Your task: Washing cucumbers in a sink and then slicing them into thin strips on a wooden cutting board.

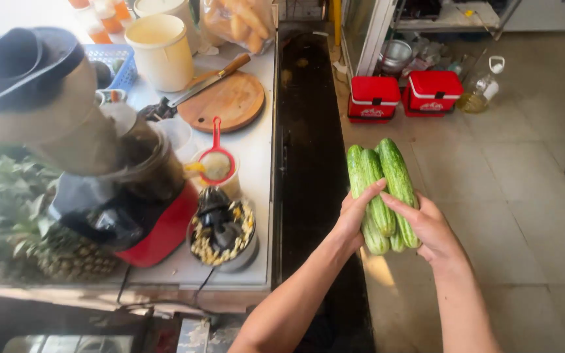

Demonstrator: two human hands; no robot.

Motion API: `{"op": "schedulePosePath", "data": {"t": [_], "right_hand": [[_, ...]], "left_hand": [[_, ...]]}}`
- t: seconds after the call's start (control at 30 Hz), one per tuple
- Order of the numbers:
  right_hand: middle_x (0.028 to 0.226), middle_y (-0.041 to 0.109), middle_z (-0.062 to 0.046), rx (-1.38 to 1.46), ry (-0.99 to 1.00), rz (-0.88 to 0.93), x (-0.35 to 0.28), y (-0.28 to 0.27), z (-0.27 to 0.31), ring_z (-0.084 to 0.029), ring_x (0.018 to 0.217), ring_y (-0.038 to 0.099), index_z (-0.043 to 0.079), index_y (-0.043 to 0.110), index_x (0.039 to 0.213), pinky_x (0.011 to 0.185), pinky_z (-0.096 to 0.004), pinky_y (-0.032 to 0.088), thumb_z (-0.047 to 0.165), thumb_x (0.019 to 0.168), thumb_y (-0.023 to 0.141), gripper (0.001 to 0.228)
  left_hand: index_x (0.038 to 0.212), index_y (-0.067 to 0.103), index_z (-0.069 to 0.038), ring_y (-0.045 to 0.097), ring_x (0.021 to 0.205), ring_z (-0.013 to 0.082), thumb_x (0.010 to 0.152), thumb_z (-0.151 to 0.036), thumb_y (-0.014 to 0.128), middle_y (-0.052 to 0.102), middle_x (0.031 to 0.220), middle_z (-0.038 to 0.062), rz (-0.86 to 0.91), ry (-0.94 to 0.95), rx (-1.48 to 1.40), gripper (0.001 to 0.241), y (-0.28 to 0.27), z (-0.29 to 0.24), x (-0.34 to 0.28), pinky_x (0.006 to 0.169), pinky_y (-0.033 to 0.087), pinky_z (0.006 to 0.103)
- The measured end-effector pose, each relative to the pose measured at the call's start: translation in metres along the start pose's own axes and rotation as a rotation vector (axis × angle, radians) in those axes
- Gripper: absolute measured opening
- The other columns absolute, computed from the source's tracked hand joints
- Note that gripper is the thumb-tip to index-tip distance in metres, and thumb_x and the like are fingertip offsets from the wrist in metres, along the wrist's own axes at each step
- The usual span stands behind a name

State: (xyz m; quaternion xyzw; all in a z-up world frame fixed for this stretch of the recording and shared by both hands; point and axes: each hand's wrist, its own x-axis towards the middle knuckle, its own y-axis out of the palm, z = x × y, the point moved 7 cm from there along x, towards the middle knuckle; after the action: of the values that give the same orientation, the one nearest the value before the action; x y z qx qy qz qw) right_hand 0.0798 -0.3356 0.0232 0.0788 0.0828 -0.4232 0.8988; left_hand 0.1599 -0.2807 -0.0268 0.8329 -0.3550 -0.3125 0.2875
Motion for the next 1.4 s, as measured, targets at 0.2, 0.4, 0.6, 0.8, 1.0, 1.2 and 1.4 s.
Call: {"op": "schedulePosePath", "data": {"t": [0.2,0.4,0.6,0.8,1.0,1.2,1.4], "right_hand": [[0.106,0.063,-0.020,-0.125,0.065,0.171,0.161,-0.004,0.041,-0.030,0.088,0.066,-0.004,0.054,0.132,0.071,-0.051,0.058,0.002,0.076,0.082,0.063],[0.122,0.056,-0.019,-0.144,0.052,0.286,0.314,0.003,0.054,-0.030,0.104,0.059,0.005,0.039,0.150,0.079,-0.053,0.056,-0.002,0.067,0.085,0.095],[0.125,0.056,-0.016,-0.209,0.056,0.580,0.454,0.049,0.050,-0.026,0.106,0.058,0.007,0.038,0.150,0.078,-0.051,0.057,0.002,0.068,0.086,0.095],[0.122,0.056,-0.012,-0.218,0.188,0.969,0.513,0.131,0.035,-0.026,0.109,0.059,0.013,0.040,0.149,0.087,-0.053,0.054,-0.003,0.062,0.086,0.100],[0.123,0.060,-0.010,-0.174,0.306,1.330,0.484,0.209,-0.002,-0.023,0.111,0.060,0.015,0.044,0.148,0.094,-0.050,0.052,-0.005,0.064,0.086,0.095],[0.123,0.064,-0.012,-0.298,0.454,1.565,0.416,0.274,-0.049,-0.026,0.108,0.064,0.014,0.051,0.146,0.091,-0.046,0.056,-0.003,0.058,0.092,0.099],[0.128,0.060,-0.019,-0.435,0.392,1.610,0.374,0.325,-0.092,-0.031,0.113,0.062,0.009,0.043,0.151,0.089,-0.051,0.055,0.015,0.067,0.096,0.100]], "left_hand": [[0.142,0.049,0.004,0.056,0.125,0.0422,0.070,-0.042,0.092,0.054,0.127,0.032,-0.111,0.097,0.038,0.095,0.041,-0.057,0.133,0.100,0.048,0.0574],[0.134,0.052,0.004,0.060,0.119,0.0408,0.066,-0.044,0.094,0.058,0.120,0.030,-0.263,0.175,0.077,0.093,0.053,-0.097,0.255,0.096,0.050,0.0563],[0.130,0.054,0.003,0.064,0.113,0.0404,0.063,-0.049,0.092,0.061,0.115,0.029,-0.532,0.285,0.144,0.093,0.024,-0.137,0.361,0.095,0.052,0.0526],[0.125,0.059,-0.001,0.067,0.109,0.0366,0.064,-0.061,0.089,0.066,0.109,0.024,-0.895,0.470,0.071,0.090,-0.026,-0.174,0.373,0.089,0.056,0.0513],[0.117,0.066,-0.005,0.069,0.102,0.0302,0.067,-0.048,0.092,0.070,0.104,0.021,-1.299,0.637,-0.128,0.071,-0.079,-0.171,0.318,0.086,0.057,0.0452],[0.122,0.061,-0.002,0.067,0.110,0.0321,0.080,-0.047,0.084,0.068,0.112,0.024,-1.614,0.713,-0.199,0.065,-0.150,-0.142,0.249,0.089,0.055,0.0471],[0.128,0.062,-0.008,0.066,0.119,0.0379,0.077,-0.039,0.085,0.071,0.116,0.021,-1.813,0.599,-0.128,0.064,-0.186,-0.135,0.196,0.097,0.053,0.0498]]}}
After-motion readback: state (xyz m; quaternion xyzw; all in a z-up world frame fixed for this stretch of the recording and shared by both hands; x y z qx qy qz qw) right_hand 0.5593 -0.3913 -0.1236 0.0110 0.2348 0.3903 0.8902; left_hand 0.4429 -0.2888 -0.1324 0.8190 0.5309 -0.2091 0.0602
